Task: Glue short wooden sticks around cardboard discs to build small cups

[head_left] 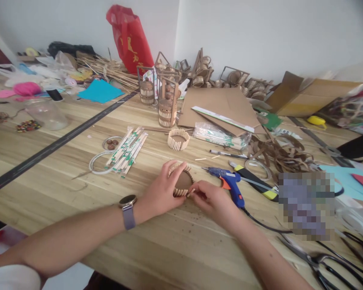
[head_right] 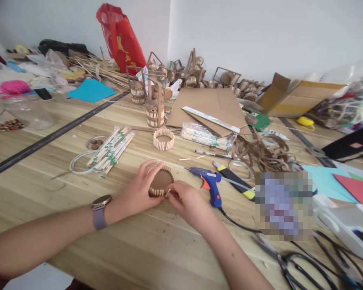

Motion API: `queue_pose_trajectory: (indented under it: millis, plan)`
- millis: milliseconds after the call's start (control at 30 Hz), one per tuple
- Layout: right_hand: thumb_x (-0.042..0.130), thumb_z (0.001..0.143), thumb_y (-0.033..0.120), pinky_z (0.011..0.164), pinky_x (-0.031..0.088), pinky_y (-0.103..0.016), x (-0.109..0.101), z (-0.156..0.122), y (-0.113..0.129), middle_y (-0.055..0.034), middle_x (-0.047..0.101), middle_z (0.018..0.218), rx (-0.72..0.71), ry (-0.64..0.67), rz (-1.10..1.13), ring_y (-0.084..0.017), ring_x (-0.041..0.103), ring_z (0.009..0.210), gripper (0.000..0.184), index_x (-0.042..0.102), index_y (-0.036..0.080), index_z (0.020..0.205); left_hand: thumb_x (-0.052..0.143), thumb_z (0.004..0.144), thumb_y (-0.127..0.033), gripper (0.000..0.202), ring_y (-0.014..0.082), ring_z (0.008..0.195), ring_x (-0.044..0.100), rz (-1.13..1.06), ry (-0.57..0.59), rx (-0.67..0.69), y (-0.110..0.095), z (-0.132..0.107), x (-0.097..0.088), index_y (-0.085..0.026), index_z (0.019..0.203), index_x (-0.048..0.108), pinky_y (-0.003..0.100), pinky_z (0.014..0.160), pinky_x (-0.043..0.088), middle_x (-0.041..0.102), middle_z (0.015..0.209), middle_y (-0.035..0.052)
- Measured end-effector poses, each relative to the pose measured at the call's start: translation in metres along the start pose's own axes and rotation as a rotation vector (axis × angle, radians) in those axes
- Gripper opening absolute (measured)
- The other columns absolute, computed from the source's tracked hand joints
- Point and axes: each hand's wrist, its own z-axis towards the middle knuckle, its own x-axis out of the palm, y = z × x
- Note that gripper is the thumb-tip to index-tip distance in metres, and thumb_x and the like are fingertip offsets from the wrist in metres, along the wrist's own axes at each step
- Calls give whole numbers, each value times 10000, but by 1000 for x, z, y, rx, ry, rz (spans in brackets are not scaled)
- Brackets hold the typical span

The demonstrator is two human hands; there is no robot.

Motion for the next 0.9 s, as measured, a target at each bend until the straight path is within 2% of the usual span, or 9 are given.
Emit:
queue_pose_trajectory:
  millis: [433,700,900]
  plan:
    - [518,914,110,706,501,-289,6,2,-7,-77,650,862,-172,4,-24,-195,612,817,170,672,176,941,724,693,-114,947,352,1361,350,-12,-8,9,0,0,-1,-276,1457,188,565,1098,380,302,1404,160]
    - [528,931,178,704,496,-334,7,2,-13,-78,661,848,-243,-55,-101,-215,594,801,149,677,192,933,720,710,-123,919,343,1374,340,-19,-10,4,-3,0,-2,-285,1454,204,557,1105,374,316,1410,150]
    - [547,920,172,693,476,-328,9,2,-16,-70,663,844,-252,-75,-122,-212,578,792,123,666,200,904,760,686,-147,950,347,1380,333,-26,-2,14,-2,0,-1,-259,1456,215,546,1119,363,311,1418,161]
